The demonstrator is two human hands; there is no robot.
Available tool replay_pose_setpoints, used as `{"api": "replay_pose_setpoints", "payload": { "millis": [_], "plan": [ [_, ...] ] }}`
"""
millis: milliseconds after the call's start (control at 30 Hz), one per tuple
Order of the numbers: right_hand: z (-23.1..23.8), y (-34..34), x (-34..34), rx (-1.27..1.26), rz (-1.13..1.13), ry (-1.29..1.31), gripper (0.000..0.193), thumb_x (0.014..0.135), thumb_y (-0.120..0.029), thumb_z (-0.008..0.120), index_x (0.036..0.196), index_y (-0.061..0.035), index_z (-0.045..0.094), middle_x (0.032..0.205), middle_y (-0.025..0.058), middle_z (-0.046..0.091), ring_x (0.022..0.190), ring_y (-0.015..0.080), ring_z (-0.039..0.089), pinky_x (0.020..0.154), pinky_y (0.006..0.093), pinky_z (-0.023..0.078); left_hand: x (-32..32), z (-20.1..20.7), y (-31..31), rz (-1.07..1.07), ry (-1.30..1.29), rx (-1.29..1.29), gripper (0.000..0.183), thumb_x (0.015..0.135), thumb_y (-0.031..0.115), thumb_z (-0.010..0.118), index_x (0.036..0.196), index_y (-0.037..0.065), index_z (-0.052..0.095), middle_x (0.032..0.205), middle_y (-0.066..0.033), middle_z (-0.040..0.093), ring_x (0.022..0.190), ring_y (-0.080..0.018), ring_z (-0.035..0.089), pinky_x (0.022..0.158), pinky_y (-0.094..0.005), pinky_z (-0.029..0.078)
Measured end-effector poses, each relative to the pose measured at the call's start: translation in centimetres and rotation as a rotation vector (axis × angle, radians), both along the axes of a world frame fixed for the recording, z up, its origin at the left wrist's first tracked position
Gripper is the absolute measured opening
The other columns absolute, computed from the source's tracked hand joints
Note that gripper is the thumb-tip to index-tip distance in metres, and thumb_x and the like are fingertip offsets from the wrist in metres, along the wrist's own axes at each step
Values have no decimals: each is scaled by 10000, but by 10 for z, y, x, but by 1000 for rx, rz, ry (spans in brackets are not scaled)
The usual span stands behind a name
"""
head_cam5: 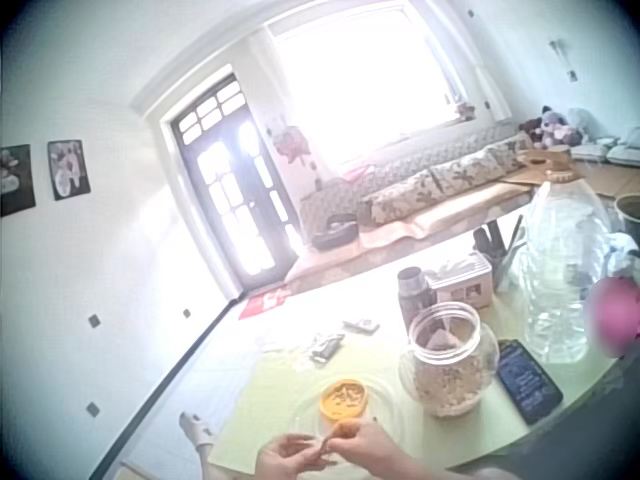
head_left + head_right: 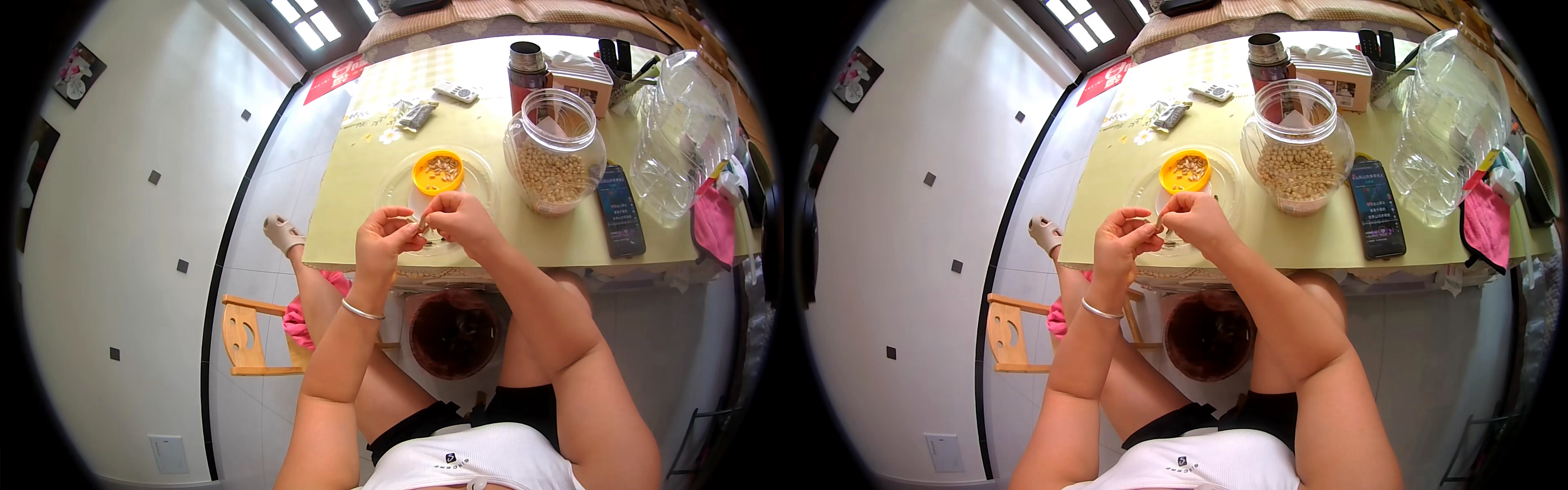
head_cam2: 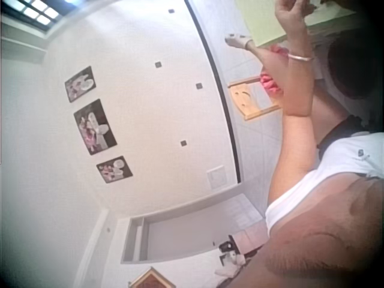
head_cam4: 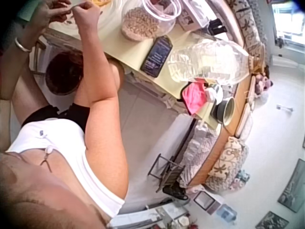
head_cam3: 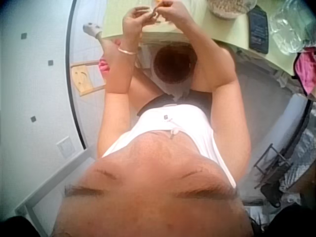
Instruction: The person sits at a table and shells sunflower seeds by hand. They pick up seeds from a bowl, crack the shells, and place the kernels into a small yellow container while discarding the shells onto a plate.
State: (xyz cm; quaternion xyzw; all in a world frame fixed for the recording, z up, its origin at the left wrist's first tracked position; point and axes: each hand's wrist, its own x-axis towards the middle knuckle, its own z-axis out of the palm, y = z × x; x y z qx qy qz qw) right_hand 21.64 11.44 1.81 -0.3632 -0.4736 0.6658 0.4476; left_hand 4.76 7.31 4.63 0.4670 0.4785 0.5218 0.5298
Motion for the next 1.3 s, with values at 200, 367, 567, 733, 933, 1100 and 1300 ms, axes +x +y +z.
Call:
{"api": "replay_pose_setpoints", "payload": {
  "millis": [200, 367, 567, 733, 933, 1100, 1300],
  "plan": [
    [22, -6, 11, -39, 204, 12, 56, 780, -66, 635, 820, -29, 649, 690, 15, 590, 607, 84, 554, 525, 225, 417, -3, 1, 2, 73, 216, 147, 96, 923, 8, 603, 1018, -11, 604, 827, -106, 697, 640, -126, 652, 593, -243, 553],
    [34, -34, 10, 359, 740, -470, 111, 800, -114, 634, 794, -5, 654, 694, 55, 649, 626, 140, 633, 575, 274, 492, 1, 6, 35, 136, 400, 215, 69, 911, 35, 631, 959, -14, 642, 773, -74, 683, 578, -88, 598, 523, -218, 481],
    [27, -42, -7, 509, 960, -724, 143, 798, -149, 674, 832, -11, 680, 691, 85, 676, 617, 184, 657, 597, 334, 515, 11, -3, 93, 163, 825, 481, 102, 859, 56, 682, 915, -27, 705, 670, -71, 688, 570, -89, 619, 517, -233, 472],
    [35, -30, 12, 541, 831, -724, 164, 809, -170, 680, 847, -10, 680, 699, 95, 679, 626, 182, 664, 604, 339, 517, 15, 4, 96, 137, 983, 417, 93, 824, 59, 701, 864, -24, 714, 681, -89, 696, 590, -115, 639, 550, -250, 485],
    [33, 2, 43, 189, 154, -398, 155, 879, -136, 645, 854, 16, 655, 734, 56, 659, 613, 114, 639, 574, 280, 496, 15, 15, 52, 8, 696, 168, 100, 814, 68, 710, 849, -25, 710, 672, -82, 690, 577, -104, 611, 555, -268, 486],
    [11, 16, 49, 317, -197, -570, 135, 854, -118, 626, 887, 4, 672, 755, 118, 673, 654, 204, 643, 626, 332, 509, 7, 27, -6, -275, 651, -133, 96, 821, 77, 711, 824, -18, 709, 638, -44, 659, 539, -67, 556, 513, -249, 459],
    [4, 18, 39, 309, -218, -679, 138, 855, -152, 627, 912, -47, 697, 844, 153, 697, 769, 312, 670, 701, 399, 523, -13, 20, -26, -411, 795, -131, 57, 820, 53, 739, 810, 0, 719, 670, -6, 651, 552, -57, 569, 502, -200, 444]
  ]
}}
